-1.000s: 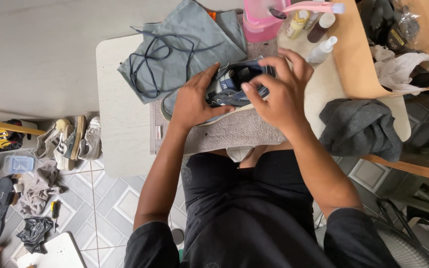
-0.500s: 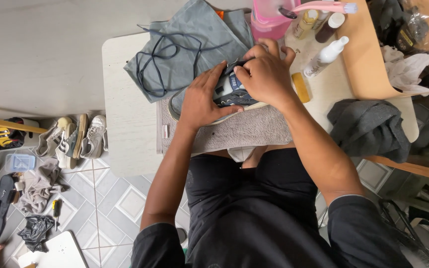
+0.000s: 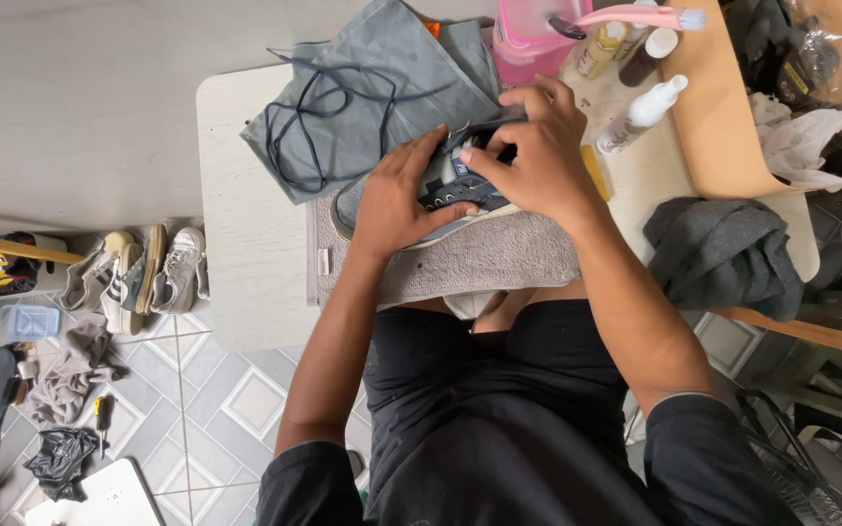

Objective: The person uses a small blade to scrape and trim the fabric on the tongue and collar of a blue sneaker. They repeatedly lift the tongue to access the inner lining and scrape away material, then inspect the interior and sides of the shoe.

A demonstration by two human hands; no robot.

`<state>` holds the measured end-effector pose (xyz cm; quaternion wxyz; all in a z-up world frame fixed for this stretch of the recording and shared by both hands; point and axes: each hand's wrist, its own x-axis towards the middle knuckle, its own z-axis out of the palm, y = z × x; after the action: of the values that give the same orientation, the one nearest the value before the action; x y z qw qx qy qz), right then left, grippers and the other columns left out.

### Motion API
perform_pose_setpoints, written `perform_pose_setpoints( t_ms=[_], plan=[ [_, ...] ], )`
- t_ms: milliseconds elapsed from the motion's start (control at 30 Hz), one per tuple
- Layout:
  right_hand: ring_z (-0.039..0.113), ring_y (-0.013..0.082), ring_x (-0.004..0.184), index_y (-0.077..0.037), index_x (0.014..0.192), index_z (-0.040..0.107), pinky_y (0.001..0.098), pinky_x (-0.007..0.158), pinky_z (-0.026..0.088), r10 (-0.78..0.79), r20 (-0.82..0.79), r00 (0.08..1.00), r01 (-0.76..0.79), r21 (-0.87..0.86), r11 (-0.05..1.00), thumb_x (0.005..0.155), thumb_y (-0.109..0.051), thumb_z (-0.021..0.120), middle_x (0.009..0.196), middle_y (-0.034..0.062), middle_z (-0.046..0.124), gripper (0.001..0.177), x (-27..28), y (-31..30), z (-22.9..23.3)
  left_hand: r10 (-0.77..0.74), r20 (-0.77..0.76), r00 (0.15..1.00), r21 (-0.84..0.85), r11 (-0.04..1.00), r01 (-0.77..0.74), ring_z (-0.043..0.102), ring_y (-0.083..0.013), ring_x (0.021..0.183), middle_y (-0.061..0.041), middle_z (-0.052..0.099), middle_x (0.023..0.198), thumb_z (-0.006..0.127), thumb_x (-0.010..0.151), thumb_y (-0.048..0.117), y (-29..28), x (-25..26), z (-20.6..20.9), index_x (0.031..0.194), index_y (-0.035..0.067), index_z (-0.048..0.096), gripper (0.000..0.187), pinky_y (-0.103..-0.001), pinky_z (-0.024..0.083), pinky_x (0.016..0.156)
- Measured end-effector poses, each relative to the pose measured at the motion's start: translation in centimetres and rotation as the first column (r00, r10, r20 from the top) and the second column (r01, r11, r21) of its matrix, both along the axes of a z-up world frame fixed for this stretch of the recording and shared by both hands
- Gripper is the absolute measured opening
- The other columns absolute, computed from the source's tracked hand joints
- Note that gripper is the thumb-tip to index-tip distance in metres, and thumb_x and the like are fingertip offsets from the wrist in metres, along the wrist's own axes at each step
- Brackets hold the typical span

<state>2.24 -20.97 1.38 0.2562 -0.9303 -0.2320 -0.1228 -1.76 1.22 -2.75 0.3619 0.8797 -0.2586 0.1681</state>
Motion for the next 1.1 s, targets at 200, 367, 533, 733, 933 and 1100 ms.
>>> perform_pose_setpoints(
  t_ms=[200, 367, 533, 733, 933, 1100],
  plan=[
    [0.032, 0.0329, 0.142, -0.020, 0.064, 0.076, 0.0670, 0.102, 0.013, 0.020, -0.138, 0.990, -0.036, -0.110, 0.993, 0.095, -0.039, 0.073, 0.144, 0.0012, 0.060, 0.036, -0.1, 0.5, 1.6, 0.012, 0.039, 0.999, 0.028, 1.000, -0.013, 0.063, -0.0362, 0.129, -0.017, 0.062, 0.144, 0.072, 0.085, 0.073, -0.1, 0.0, -0.1, 0.152, 0.004, 0.042, 0.101, -0.050, 0.051, 0.108],
    [0.029, 0.0301, 0.144, -0.016, 0.069, 0.077, 0.0745, 0.103, 0.008, -0.042, -0.259, 0.965, 0.020, -0.088, 0.996, 0.099, -0.047, 0.064, 0.141, -0.0038, 0.061, 0.045, 0.3, 1.4, 2.2, 0.049, 0.035, 0.998, 0.084, 0.995, -0.052, 0.062, -0.0353, 0.130, -0.016, 0.061, 0.145, 0.067, 0.083, 0.078, -0.4, -0.1, -0.1, 0.153, 0.004, 0.041, 0.105, -0.048, 0.048, 0.107],
    [0.032, 0.0299, 0.143, -0.015, 0.067, 0.075, 0.0718, 0.105, 0.009, -0.059, -0.244, 0.968, 0.041, -0.078, 0.996, 0.102, -0.045, 0.062, 0.134, -0.0059, 0.065, 0.048, 0.2, 1.7, 1.9, 0.061, 0.022, 0.998, 0.131, 0.989, -0.063, 0.063, -0.0350, 0.127, -0.016, 0.062, 0.144, 0.072, 0.082, 0.075, -0.7, 0.1, 0.2, 0.154, 0.005, 0.038, 0.106, -0.049, 0.051, 0.104],
    [0.031, 0.0267, 0.144, -0.016, 0.072, 0.074, 0.0634, 0.108, 0.007, -0.013, -0.214, 0.977, 0.031, 0.083, 0.996, 0.104, -0.042, 0.062, 0.133, -0.0091, 0.064, 0.043, 0.1, 0.1, 1.1, 0.107, -0.167, 0.980, 0.148, 0.986, -0.083, 0.065, -0.0373, 0.121, -0.016, 0.064, 0.140, 0.083, 0.068, 0.073, -1.5, 0.3, 2.1, 0.150, 0.011, 0.040, 0.111, -0.050, 0.053, 0.093],
    [0.035, 0.0343, 0.142, -0.022, 0.090, 0.079, 0.0548, 0.115, 0.017, 0.029, -0.101, 0.994, -0.010, 0.178, 0.984, 0.100, -0.041, 0.070, 0.134, -0.0040, 0.064, 0.024, -1.0, -1.9, 1.1, 0.114, -0.155, 0.981, 0.122, 0.988, -0.096, 0.067, -0.0358, 0.116, -0.014, 0.068, 0.132, 0.083, 0.067, 0.071, -1.5, 0.4, 2.1, 0.147, 0.012, 0.043, 0.107, -0.049, 0.055, 0.089],
    [0.031, 0.0314, 0.146, -0.023, 0.090, 0.080, 0.0573, 0.110, 0.016, 0.056, -0.035, 0.998, -0.051, 0.119, 0.992, 0.097, -0.046, 0.074, 0.139, -0.0038, 0.060, 0.025, -2.3, -1.9, 1.1, 0.121, -0.158, 0.980, 0.127, 0.987, -0.102, 0.068, -0.0361, 0.116, -0.013, 0.069, 0.132, 0.082, 0.068, 0.072, -1.5, 0.3, 2.1, 0.146, 0.013, 0.044, 0.105, -0.050, 0.055, 0.089]
  ],
)
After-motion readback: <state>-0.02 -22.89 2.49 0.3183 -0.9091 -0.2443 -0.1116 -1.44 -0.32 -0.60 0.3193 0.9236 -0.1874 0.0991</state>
